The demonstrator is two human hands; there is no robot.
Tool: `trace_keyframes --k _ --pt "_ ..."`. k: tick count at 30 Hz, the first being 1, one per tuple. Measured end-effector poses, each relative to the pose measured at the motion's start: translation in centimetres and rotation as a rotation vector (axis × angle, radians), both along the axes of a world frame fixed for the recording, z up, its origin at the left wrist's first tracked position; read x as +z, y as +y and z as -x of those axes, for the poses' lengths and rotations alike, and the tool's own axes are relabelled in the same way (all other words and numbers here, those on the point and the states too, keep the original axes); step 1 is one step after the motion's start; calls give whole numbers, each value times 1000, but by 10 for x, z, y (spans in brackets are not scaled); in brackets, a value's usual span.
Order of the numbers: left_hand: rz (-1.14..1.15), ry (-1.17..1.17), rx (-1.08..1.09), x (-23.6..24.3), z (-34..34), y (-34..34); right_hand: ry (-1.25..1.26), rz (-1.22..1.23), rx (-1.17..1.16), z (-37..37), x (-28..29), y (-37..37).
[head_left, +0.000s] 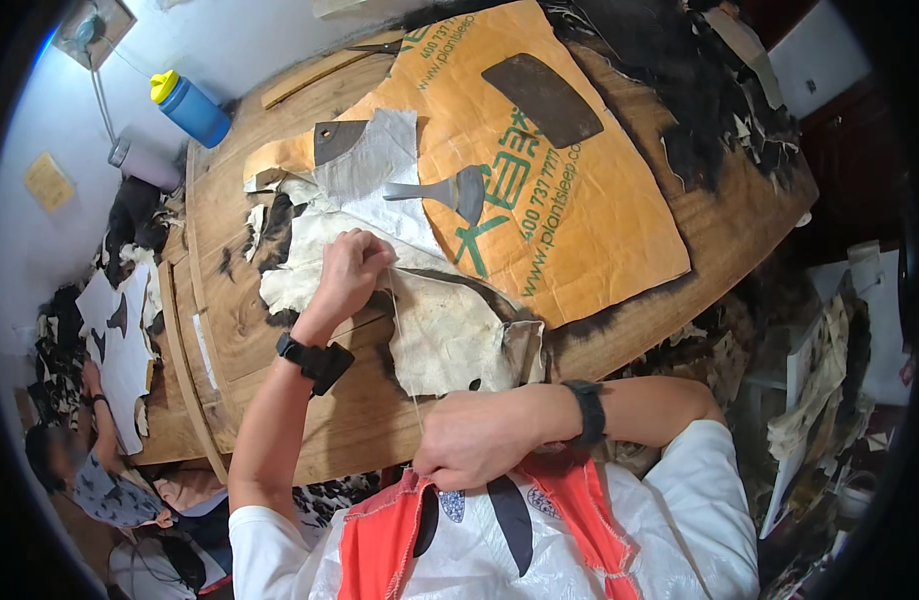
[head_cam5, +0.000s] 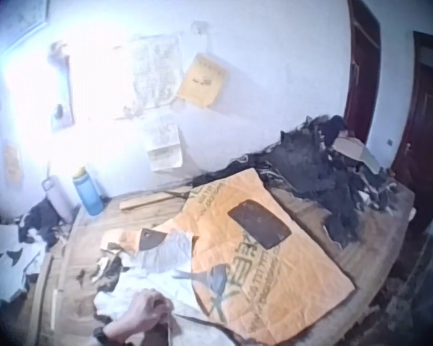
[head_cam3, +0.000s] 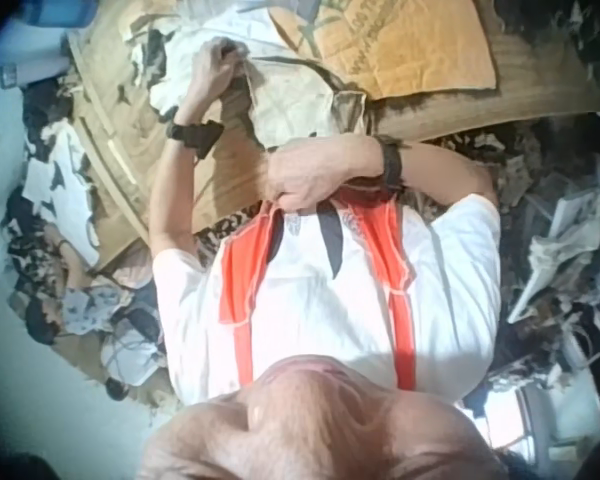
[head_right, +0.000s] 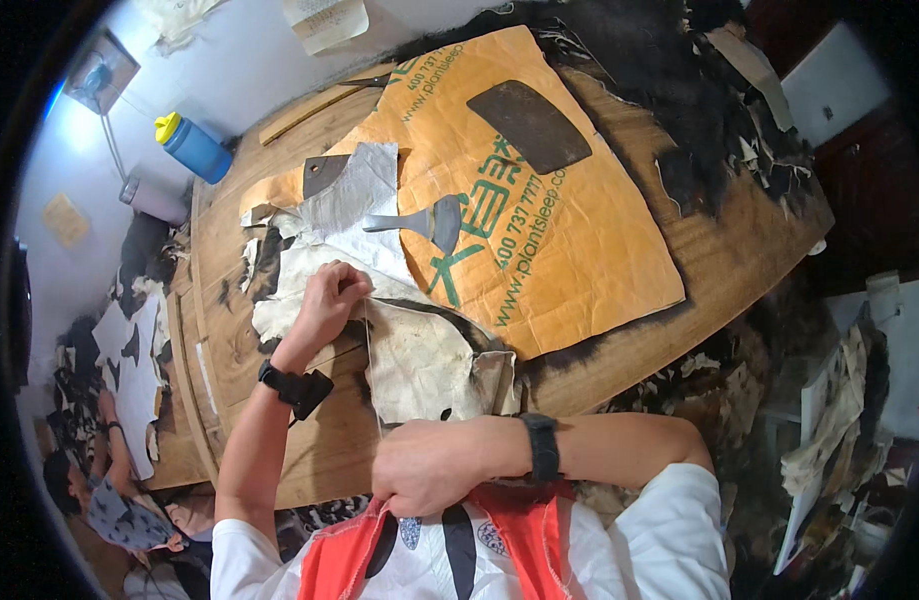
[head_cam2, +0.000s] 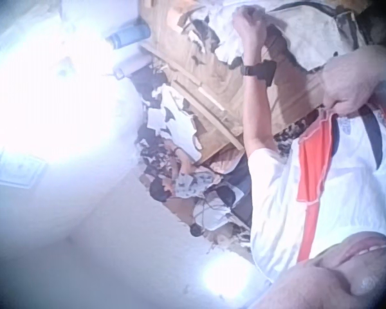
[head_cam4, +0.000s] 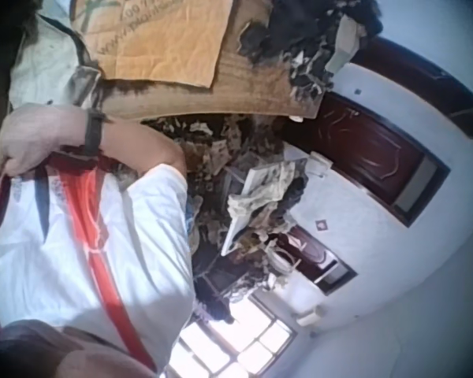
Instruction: Trimming and hand-sewing pieces of animal hide and fur at a workshop table.
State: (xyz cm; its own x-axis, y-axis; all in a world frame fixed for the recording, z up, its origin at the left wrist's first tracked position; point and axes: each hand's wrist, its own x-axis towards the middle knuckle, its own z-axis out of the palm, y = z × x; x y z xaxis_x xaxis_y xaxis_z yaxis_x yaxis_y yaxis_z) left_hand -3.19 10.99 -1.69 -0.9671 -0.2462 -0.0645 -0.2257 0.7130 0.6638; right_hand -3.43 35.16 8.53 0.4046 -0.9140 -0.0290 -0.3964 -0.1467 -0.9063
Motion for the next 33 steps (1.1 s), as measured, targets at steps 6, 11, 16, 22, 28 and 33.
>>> trace_keyframes --k 6,11,16,22,28,33 --pt "-331 142 -391 27 -41 29 -484 -78 -910 63 -64 -39" --pt "-216 148 140 32 -31 28 349 -96 -893 75 -90 -25" --pt "123 118 32 2 -9 8 508 95 -578 25 -40 -10" --pt "249 293 -112 7 -12 9 92 133 -510 28 -26 -19" --pt "-327 215 -83 31 -43 29 347 -28 -931 86 -73 -30" --pt "177 112 36 7 -16 10 555 16 -716 33 -42 -11"
